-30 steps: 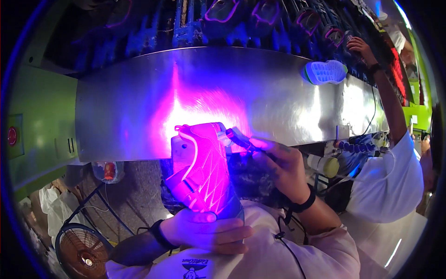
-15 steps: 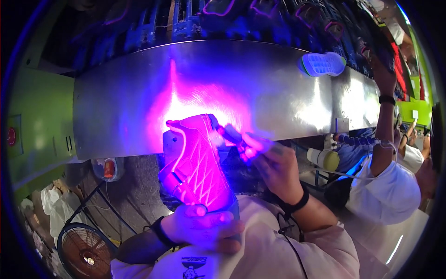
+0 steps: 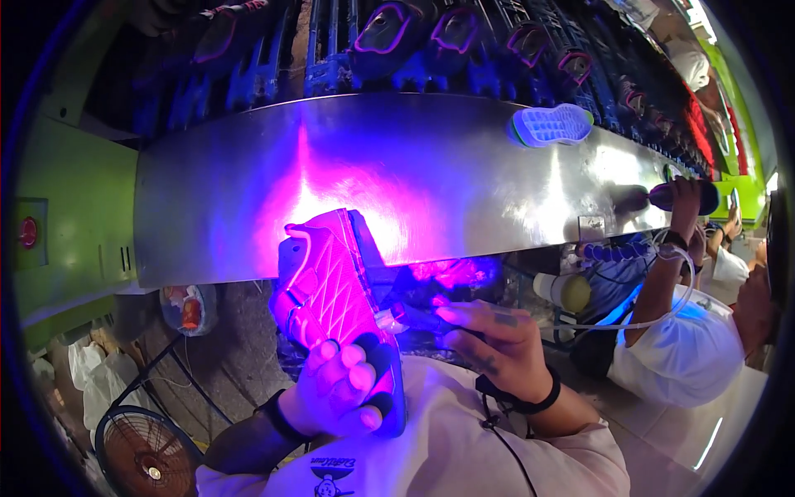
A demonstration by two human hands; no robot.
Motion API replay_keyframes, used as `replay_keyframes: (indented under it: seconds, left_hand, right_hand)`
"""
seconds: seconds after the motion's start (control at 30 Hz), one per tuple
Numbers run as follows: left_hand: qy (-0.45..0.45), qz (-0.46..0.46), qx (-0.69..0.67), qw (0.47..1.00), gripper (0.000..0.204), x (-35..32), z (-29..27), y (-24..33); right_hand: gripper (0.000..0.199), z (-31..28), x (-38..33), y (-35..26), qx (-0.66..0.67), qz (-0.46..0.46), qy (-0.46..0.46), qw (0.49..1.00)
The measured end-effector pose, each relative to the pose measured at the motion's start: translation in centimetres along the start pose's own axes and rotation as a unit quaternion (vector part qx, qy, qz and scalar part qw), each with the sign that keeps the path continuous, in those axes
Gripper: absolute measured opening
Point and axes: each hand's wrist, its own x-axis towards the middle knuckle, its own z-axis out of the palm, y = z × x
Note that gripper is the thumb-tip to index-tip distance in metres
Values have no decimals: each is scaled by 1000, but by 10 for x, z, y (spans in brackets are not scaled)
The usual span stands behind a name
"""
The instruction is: Using a brush to apply a substance (likely adhesive or primer) to the edges and soles of shoes on an assembly line.
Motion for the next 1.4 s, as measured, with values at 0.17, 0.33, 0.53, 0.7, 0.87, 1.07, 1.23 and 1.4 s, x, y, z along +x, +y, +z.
replay_keyframes:
  seconds: [0.17,0.33,0.53,0.7,0.87,1.07,1.23,1.4]
  left_hand:
    - [-139,-140,-41,979,67,-3,-5,16]
    - [-117,-159,34,980,60,38,-4,20]
    - [-21,-101,77,992,85,89,3,7]
    - [-30,-157,85,983,75,134,-2,7]
    - [-71,-165,96,979,76,168,-11,-3]
    - [-48,-239,-55,968,86,181,-28,-30]
    - [-88,-270,-57,957,100,191,-49,-50]
    - [-146,-252,-53,955,127,189,-66,-82]
  right_hand:
    - [37,-13,-11,-16,-41,-14,16,999]
    - [36,-24,-14,-34,-55,-29,32,998]
    - [34,-29,-20,-45,-39,-62,46,996]
    - [36,-33,-10,-46,-93,-191,100,972]
    - [43,-41,15,-54,-184,-260,132,939]
    - [43,-41,51,-56,-200,-302,128,923]
    - [43,-15,78,-37,-121,-321,160,926]
    - [41,21,90,9,-30,-332,181,925]
